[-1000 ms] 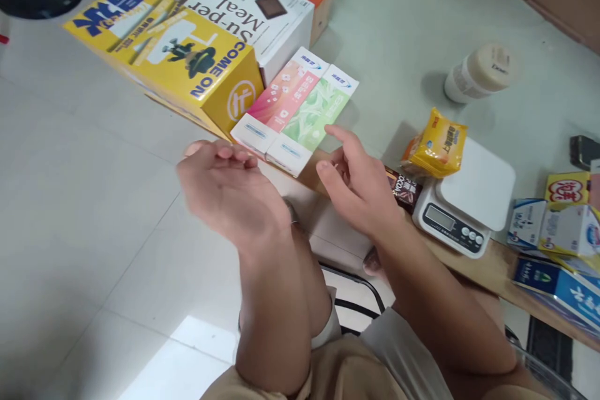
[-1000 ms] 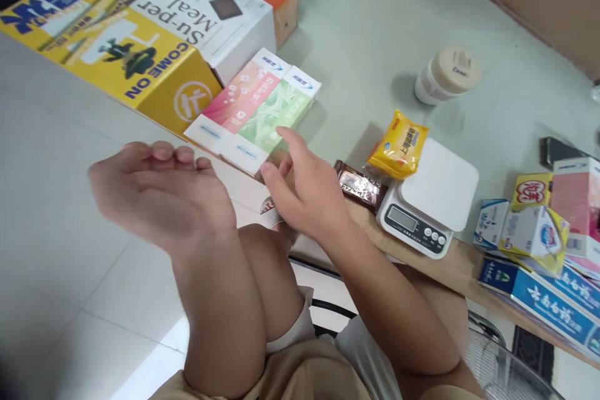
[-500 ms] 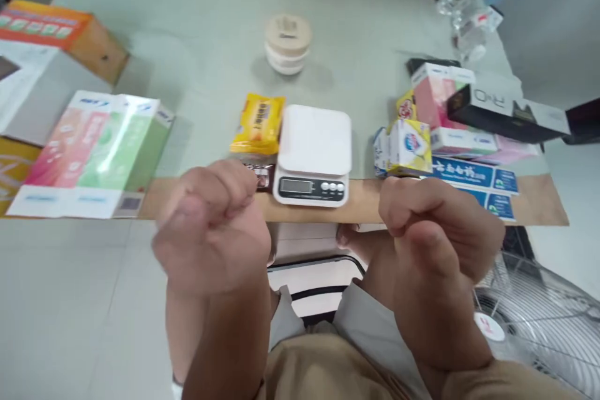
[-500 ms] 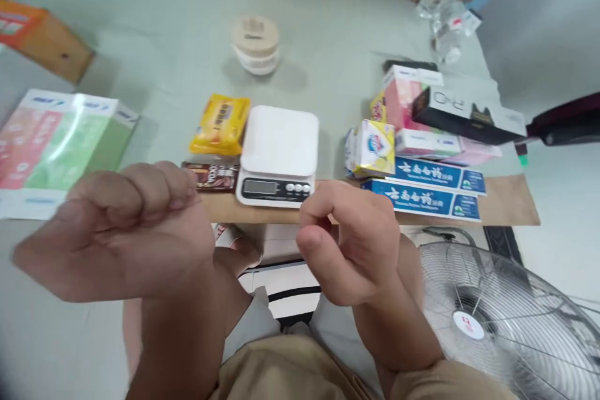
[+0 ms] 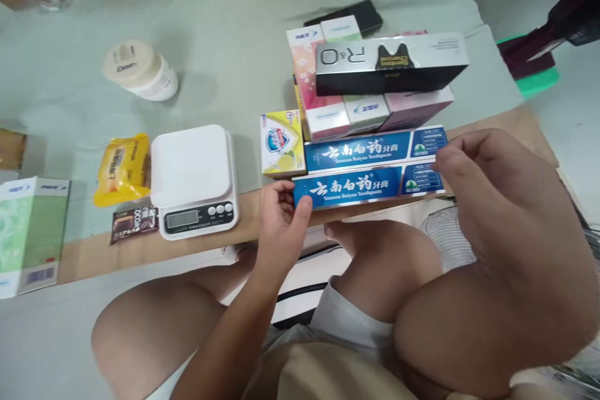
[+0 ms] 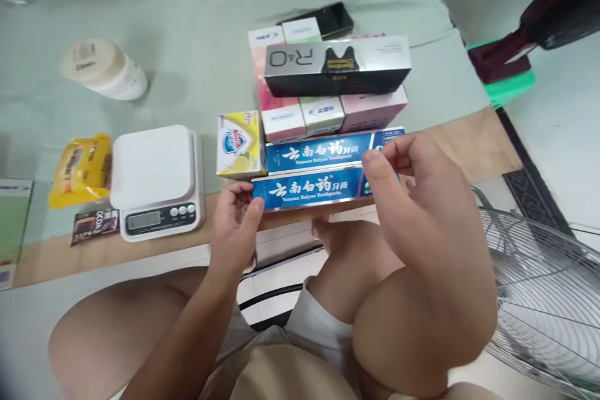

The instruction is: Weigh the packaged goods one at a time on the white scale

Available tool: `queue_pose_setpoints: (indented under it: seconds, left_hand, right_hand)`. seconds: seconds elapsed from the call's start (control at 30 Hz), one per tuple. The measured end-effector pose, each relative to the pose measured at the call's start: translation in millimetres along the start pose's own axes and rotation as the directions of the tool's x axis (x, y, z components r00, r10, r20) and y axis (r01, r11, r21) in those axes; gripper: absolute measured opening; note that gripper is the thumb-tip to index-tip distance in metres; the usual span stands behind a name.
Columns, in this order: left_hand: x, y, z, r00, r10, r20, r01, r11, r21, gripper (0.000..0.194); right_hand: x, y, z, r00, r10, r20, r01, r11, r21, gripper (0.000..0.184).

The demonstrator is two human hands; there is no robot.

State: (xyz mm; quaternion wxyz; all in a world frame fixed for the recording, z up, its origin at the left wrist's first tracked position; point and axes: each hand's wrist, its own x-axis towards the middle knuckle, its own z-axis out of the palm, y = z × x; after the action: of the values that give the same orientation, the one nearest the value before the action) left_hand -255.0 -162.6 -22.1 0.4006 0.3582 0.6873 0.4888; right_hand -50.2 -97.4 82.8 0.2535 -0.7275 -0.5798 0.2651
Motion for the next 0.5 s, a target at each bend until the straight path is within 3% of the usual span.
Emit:
queue_pose_setpoints:
  seconds: [0.07,0.17,0.27,0.37,0.43,0.5]
  left_hand:
    - [4.2,-4.5,8.4,0.997,-0.007,-0.082,0.011,0.999,0.044,0.045]
    - [6.8,-4.6,10.0,0.997,0.036,-0.075,-0.02,0.981,0.192,0.05]
    - [3.4,-1.8,7.0,0.996,0.092,-0.02,-0.079,0.93,0.358,0.046]
    - [-4.2,-2.9,8.4,0.992,0.129,0.001,-0.118,0.907,0.405,0.04]
    - [-8.8,-5.8,12.4,0.989,0.148,0.016,-0.142,0.907,0.396,0.038]
    - [-11.2,-9.0,16.9,0.983,0.184,0.023,-0.178,0.902,0.393,0.036]
  right_hand:
    - [5.9,11.5,-7.0,0.998,0.057,0.017,-0.057,0.998,0.03,0.031]
    - [15.2,25.3,-8.8,0.981,0.114,0.155,-0.12,0.992,0.03,0.043]
    - [20.5,33.0,-1.8,0.943,0.075,0.324,-0.085,0.996,0.019,0.054]
    - [18.1,31.9,5.2,0.904,0.009,0.428,-0.052,0.995,0.088,0.058]
    - [14.4,28.9,5.8,0.908,-0.007,0.42,-0.041,0.993,0.106,0.058]
    - [11.3,26.3,2.9,0.947,0.0,0.321,-0.028,0.996,0.083,0.053]
